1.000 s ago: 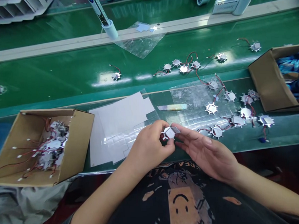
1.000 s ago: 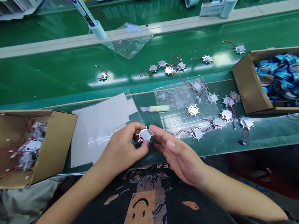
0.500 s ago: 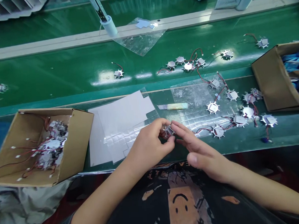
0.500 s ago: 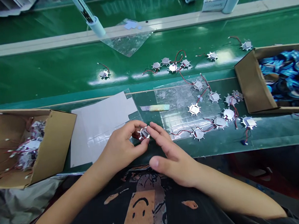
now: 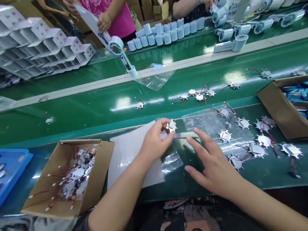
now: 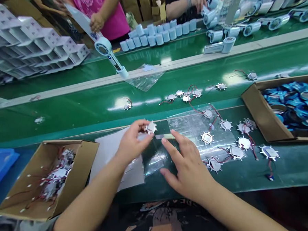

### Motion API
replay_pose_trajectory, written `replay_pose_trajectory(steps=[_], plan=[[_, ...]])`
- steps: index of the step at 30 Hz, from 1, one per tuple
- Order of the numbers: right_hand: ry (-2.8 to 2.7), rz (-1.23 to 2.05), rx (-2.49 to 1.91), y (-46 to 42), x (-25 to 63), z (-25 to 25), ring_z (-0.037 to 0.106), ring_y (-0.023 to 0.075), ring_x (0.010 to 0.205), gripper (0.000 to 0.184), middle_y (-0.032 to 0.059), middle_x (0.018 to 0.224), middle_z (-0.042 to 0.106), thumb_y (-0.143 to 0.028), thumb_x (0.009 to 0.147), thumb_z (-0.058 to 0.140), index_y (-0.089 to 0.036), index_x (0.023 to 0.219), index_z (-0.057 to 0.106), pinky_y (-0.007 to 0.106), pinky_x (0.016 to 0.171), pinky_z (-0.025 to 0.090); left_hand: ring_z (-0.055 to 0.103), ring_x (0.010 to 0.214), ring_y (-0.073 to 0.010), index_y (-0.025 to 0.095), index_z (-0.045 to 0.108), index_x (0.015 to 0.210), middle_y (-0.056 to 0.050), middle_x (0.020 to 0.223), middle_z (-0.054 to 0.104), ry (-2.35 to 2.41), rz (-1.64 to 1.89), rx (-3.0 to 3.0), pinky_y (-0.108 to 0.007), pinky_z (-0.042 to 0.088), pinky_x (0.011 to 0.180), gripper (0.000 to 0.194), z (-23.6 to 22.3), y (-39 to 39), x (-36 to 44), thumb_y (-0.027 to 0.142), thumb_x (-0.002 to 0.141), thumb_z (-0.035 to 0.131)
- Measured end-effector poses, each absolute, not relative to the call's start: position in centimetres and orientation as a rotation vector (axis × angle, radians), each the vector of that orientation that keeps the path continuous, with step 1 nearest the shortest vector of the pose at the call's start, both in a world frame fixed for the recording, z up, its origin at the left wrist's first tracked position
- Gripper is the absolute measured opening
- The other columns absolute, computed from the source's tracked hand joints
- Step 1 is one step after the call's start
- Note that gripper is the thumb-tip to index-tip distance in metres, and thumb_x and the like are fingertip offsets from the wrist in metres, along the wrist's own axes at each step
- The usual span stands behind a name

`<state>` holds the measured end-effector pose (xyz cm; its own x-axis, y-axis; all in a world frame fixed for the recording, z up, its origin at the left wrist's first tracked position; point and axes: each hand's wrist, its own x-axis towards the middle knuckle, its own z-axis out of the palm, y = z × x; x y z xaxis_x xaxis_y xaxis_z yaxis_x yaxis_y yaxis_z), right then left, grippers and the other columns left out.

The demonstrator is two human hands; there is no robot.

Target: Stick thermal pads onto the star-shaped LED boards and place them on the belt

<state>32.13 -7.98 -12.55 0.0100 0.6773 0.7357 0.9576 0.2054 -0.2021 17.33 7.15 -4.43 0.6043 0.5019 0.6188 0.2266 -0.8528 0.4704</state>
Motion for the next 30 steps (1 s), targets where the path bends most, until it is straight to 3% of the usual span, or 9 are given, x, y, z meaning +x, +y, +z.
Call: replay_pose_trajectory(steps=[4, 7, 9, 11, 15, 20, 23, 26, 30], plan=[[-1.773, -0.563, -1.780, -5.9, 32.6, -12.7, 0.024, 0.0331, 0.144, 0.060, 0.0082, 0.156, 0.030, -0.044, 0.092, 0.053, -0.023, 0.146, 0.041, 0.062, 0.114, 0.018, 0.061, 0.098, -0.0142, 0.015, 0.050, 0.128, -0.008, 0.109, 0.064, 0.865, 0.976, 2.728, -0.028, 0.049, 0.090, 0.036, -0.9, 14.7, 20.1, 0.020, 0.092, 0.050], [-1.787, -0.548, -1.806, -5.1, 32.8, -12.8, 0.029, 0.0326, 0.141, 0.054, 0.0088, 0.152, 0.037, -0.044, 0.094, 0.051, -0.022, 0.142, 0.046, 0.062, 0.115, 0.010, 0.058, 0.110, -0.0306, 0.014, 0.055, 0.131, -0.016, 0.115, 0.063, 1.006, 0.821, 2.865, -0.049, 0.043, 0.100, 0.045, 0.7, 17.1, 21.2, 0.023, 0.088, 0.056], [-1.763, -0.525, -1.800, -4.9, 32.9, -12.8, 0.040, 0.0311, 0.131, 0.050, 0.0097, 0.143, 0.047, -0.039, 0.095, 0.052, -0.020, 0.141, 0.048, 0.058, 0.113, 0.016, 0.050, 0.117, -0.0469, 0.012, 0.051, 0.140, -0.025, 0.121, 0.058, 1.236, 0.828, 2.962, -0.066, 0.036, 0.097, 0.058, 1.5, 16.2, 21.3, 0.040, 0.089, 0.056], [-1.742, -0.505, -1.822, -4.9, 32.9, -12.7, 0.049, 0.0283, 0.115, 0.045, 0.0101, 0.127, 0.057, -0.030, 0.095, 0.051, -0.020, 0.139, 0.051, 0.052, 0.104, 0.027, 0.049, 0.115, -0.0518, 0.010, 0.047, 0.143, -0.028, 0.122, 0.056, 1.502, 0.884, 3.056, -0.067, 0.039, 0.089, 0.067, 2.2, 13.8, 21.3, 0.055, 0.094, 0.042], [-1.772, -0.475, -1.841, -5.8, 33.3, -12.1, 0.052, 0.0246, 0.092, 0.030, 0.0077, 0.099, 0.060, -0.014, 0.093, 0.048, -0.019, 0.118, 0.063, 0.043, 0.086, 0.035, 0.055, 0.115, -0.0388, 0.016, 0.058, 0.131, -0.015, 0.123, 0.060, 1.147, 0.902, 3.187, -0.056, 0.045, 0.095, 0.050, 2.0, 8.9, 21.8, 0.049, 0.097, 0.041], [-1.727, -0.239, -1.347, -10.0, 35.6, -11.6, 0.052, 0.0171, 0.096, 0.023, 0.0040, 0.102, 0.058, -0.015, 0.092, 0.056, -0.021, 0.113, 0.059, 0.037, 0.089, 0.041, 0.054, 0.118, -0.0255, 0.016, 0.061, 0.124, -0.006, 0.125, 0.061, 0.455, 0.656, 3.265, -0.043, 0.043, 0.107, 0.033, -2.0, 6.3, 24.9, 0.028, 0.093, 0.053], [-1.456, -0.228, -1.151, -12.8, 37.4, -12.4, 0.052, 0.0163, 0.101, 0.029, 0.0040, 0.100, 0.054, -0.010, 0.089, 0.060, -0.024, 0.114, 0.057, 0.036, 0.093, 0.042, 0.052, 0.121, -0.0242, 0.018, 0.059, 0.126, -0.005, 0.131, 0.058, 0.038, 0.514, 3.325, -0.043, 0.044, 0.107, 0.034, -4.8, 4.6, 28.2, 0.023, 0.093, 0.052], [-1.158, -0.233, -1.122, -14.4, 38.6, -14.0, 0.052, 0.0194, 0.104, 0.023, 0.0058, 0.100, 0.051, -0.010, 0.091, 0.057, -0.025, 0.109, 0.059, 0.038, 0.091, 0.042, 0.048, 0.126, -0.0272, 0.022, 0.053, 0.133, -0.005, 0.143, 0.047, -0.200, 0.395, 3.409, -0.046, 0.049, 0.099, 0.039, -6.4, 2.4, 31.6, 0.020, 0.095, 0.046], [-1.034, -0.183, -1.092, -15.2, 38.9, -16.8, 0.051, 0.0196, 0.101, 0.021, 0.0069, 0.101, 0.050, -0.011, 0.092, 0.055, -0.024, 0.108, 0.059, 0.037, 0.086, 0.041, 0.057, 0.103, -0.0302, 0.014, 0.064, 0.102, -0.010, 0.108, 0.060, -0.159, 0.207, 3.513, -0.044, 0.054, 0.079, 0.024, -6.1, 0.3, 33.4, 0.006, 0.088, 0.046]])
